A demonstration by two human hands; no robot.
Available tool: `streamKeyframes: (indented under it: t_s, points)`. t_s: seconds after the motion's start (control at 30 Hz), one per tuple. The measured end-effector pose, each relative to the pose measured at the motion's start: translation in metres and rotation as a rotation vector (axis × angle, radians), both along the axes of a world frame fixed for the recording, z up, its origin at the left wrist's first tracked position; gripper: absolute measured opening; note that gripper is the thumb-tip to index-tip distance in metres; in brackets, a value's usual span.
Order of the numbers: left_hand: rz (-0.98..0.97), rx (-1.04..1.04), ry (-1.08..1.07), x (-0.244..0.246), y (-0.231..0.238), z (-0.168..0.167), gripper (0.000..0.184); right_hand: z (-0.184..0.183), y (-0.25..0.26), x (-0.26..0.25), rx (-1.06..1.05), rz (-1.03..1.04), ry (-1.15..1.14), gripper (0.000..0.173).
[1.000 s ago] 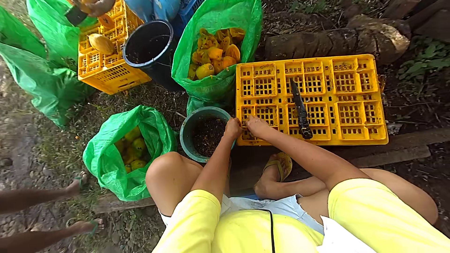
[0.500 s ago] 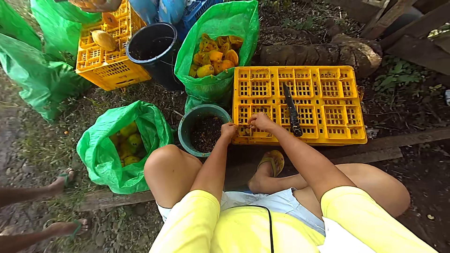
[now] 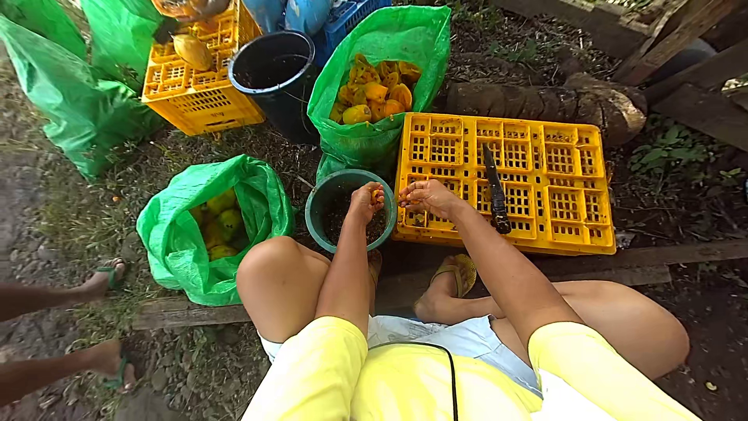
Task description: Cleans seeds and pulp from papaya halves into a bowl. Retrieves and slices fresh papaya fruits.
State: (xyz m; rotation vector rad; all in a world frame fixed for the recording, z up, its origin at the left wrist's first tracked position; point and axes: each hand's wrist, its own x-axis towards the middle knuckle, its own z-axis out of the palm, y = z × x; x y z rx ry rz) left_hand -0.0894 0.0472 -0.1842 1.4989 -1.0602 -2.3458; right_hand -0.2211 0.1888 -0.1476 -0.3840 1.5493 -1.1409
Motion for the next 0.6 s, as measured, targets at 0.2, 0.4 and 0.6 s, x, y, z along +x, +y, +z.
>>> streamKeyframes:
  t_s: [0.2,0.4,0.6]
  points:
    - [0.226,-0.131,-0.174,0.039,-0.042,0.012,0.016,-0.072,-0.053,0.054,0.109,0.127,0.263,0.024]
    - [0.131,-0.017,-0.079,0.043,-0.046,0.008,0.041,-0.081,-0.063,0.074,0.153,-0.055,-0.010,0.032]
    - [-0.165,-0.192,-0.231,0.034,-0.041,0.004,0.057,-0.083,-0.065,0.078,-0.054,-0.059,0.276,0.040]
